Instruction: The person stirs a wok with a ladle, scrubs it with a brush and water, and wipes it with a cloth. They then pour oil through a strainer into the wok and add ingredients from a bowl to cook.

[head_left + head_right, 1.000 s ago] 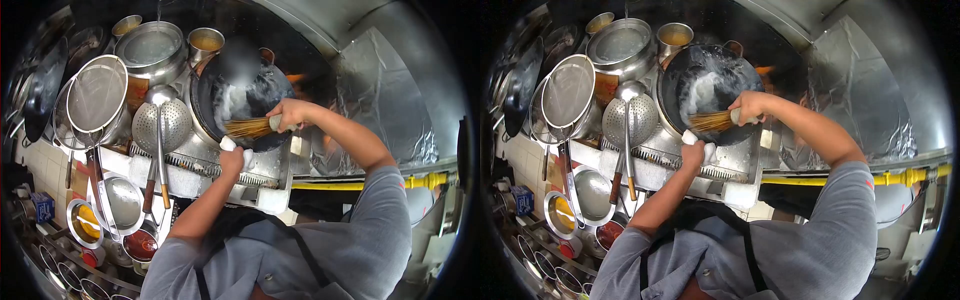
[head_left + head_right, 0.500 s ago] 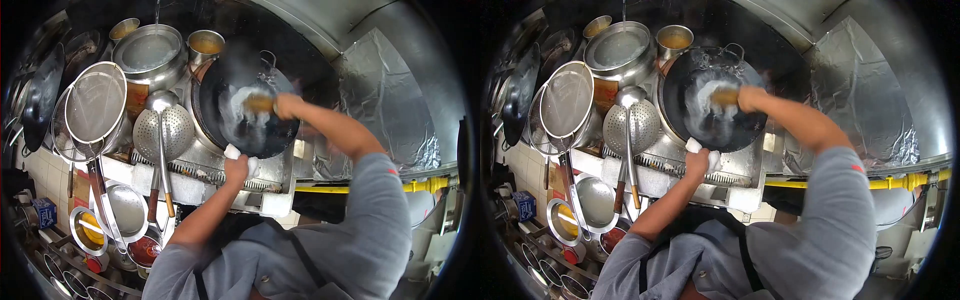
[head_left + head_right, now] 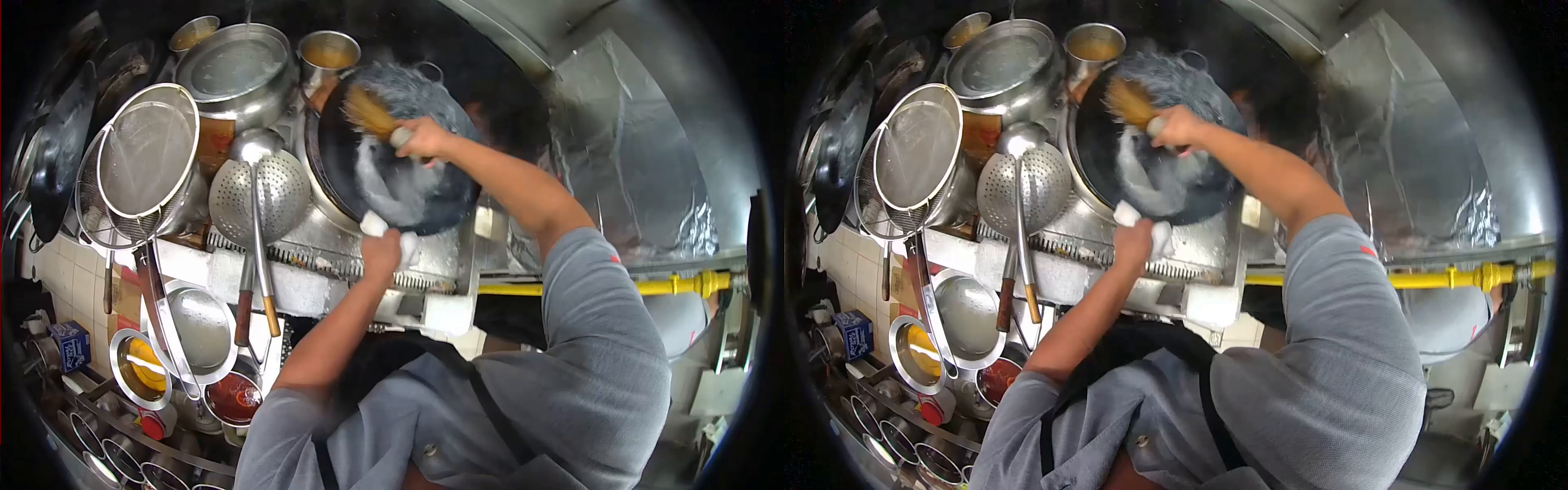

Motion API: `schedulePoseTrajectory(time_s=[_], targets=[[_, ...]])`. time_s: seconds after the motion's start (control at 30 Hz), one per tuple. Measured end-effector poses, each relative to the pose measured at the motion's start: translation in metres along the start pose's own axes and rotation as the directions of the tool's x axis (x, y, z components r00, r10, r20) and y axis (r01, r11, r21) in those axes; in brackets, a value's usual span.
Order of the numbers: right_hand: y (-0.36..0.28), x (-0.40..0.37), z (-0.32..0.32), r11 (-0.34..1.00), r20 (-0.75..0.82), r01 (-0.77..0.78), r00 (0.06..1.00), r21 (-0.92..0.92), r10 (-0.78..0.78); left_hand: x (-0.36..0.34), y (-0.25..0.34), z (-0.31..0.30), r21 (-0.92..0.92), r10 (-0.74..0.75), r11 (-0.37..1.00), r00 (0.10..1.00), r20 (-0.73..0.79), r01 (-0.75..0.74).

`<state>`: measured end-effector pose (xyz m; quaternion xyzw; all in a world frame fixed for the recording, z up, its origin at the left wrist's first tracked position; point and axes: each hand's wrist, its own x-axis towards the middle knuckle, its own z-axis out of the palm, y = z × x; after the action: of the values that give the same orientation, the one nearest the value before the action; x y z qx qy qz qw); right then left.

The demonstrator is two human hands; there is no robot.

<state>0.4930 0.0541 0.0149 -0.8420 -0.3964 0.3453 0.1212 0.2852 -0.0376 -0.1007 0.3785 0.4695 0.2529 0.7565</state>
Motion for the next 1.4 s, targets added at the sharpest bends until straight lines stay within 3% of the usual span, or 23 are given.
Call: schedulePoseTrajectory(time_s=[0.07,0.17,0.2,0.27,0.3,0.37,0.5,0.57,0.6,0.63,0.7,0.77,0.83,0.9,0.97,1.07,1.13,1.17,1.2,1.27,1.33,1.37,1.4], targets=[[-0.002,-0.058,0.027,0.989,0.213,0.02,0.976,0.143,-0.05,0.0,0.004,0.002,-0.011,-0.108,0.994,0.994,-0.007,0.108],[0.035,-0.156,0.015,0.987,0.421,0.029,0.906,-0.156,0.04,-0.003,0.007,0.0,-0.014,-0.105,0.994,0.994,0.003,0.106],[0.063,-0.176,0.0,0.978,0.43,0.157,0.899,-0.134,-0.085,-0.005,0.01,0.001,-0.036,-0.093,0.995,0.996,0.005,0.093],[0.117,-0.19,-0.044,0.956,0.287,0.055,0.957,-0.29,0.032,-0.006,0.01,0.004,-0.023,-0.09,0.996,0.996,-0.021,0.089],[0.167,-0.169,-0.076,0.893,0.237,0.154,0.97,-0.423,-0.055,-0.005,0.011,0.004,-0.008,-0.086,0.996,0.995,-0.05,0.086],[0.171,-0.132,-0.118,0.777,0.128,0.087,0.992,-0.623,-0.008,-0.008,0.016,0.0,0.018,-0.116,0.993,0.993,-0.027,0.116],[0.087,-0.119,-0.108,0.667,0.02,0.073,0.996,-0.741,-0.087,0.0,0.015,-0.006,-0.053,-0.229,0.971,0.969,0.098,0.234],[0.098,-0.13,-0.08,0.663,0.186,0.417,0.901,-0.622,-0.392,0.02,-0.002,-0.008,-0.176,-0.301,0.923,0.928,0.221,0.341],[0.093,-0.143,-0.076,0.654,0.186,0.418,0.899,-0.631,-0.396,0.02,0.002,-0.006,-0.19,-0.357,0.889,0.89,0.282,0.417],[0.085,-0.16,-0.071,0.839,0.161,0.155,0.984,-0.522,-0.081,0.02,0.003,-0.006,-0.198,-0.411,0.848,0.846,0.34,0.492],[0.078,-0.162,-0.077,0.905,0.177,-0.152,0.955,-0.397,0.237,0.033,-0.012,-0.001,-0.079,-0.345,0.931,0.929,0.136,0.357],[0.089,-0.142,-0.109,0.801,-0.151,-0.2,0.979,-0.564,0.138,0.025,-0.012,0.0,-0.086,-0.267,0.957,0.957,0.11,0.277],[0.075,-0.123,-0.109,0.805,-0.129,-0.213,0.977,-0.554,0.17,0.006,0.006,0.0,0.0,-0.219,0.976,0.976,-0.003,0.219],[0.043,-0.122,-0.095,0.588,0.149,0.032,0.977,-0.808,0.152,-0.003,0.013,0.004,-0.048,-0.204,0.978,0.979,-0.025,0.203],[0.036,-0.067,-0.095,0.521,0.165,0.129,0.986,-0.844,0.023,-0.006,0.011,0.0,-0.042,-0.141,0.989,0.989,0.036,0.143],[0.028,0.011,-0.062,0.48,-0.243,-0.238,0.969,-0.844,0.053,-0.003,0.008,0.0,-0.106,-0.202,0.972,0.976,0.086,0.211],[0.003,-0.011,-0.034,0.781,-0.157,-0.039,0.985,-0.623,-0.076,0.002,-0.003,0.006,-0.146,-0.155,0.976,0.986,0.069,0.163],[0.014,-0.021,-0.03,0.827,-0.009,-0.078,0.996,-0.557,0.088,0.0,-0.006,0.007,-0.159,-0.11,0.98,0.992,0.054,0.117],[0.022,-0.046,-0.031,0.87,0.141,0.007,0.987,-0.494,0.072,0.001,-0.005,0.008,-0.16,-0.112,0.98,0.991,0.068,0.121],[0.054,-0.082,-0.044,0.723,0.227,0.214,0.97,-0.656,-0.082,-0.003,-0.001,0.007,-0.146,-0.11,0.982,0.993,0.048,0.116],[0.038,-0.099,-0.075,0.405,0.2,0.175,0.98,-0.897,0.019,-0.005,0.005,0.005,-0.14,-0.115,0.983,0.992,0.049,0.121],[0.032,-0.078,-0.091,0.403,0.158,0.078,0.973,-0.912,0.168,-0.006,0.007,0.003,-0.123,-0.117,0.985,0.991,0.057,0.124],[0.027,-0.048,-0.094,0.349,0.035,-0.007,0.993,-0.937,0.115,-0.006,0.012,0.002,-0.12,-0.118,0.985,0.992,0.048,0.123]])
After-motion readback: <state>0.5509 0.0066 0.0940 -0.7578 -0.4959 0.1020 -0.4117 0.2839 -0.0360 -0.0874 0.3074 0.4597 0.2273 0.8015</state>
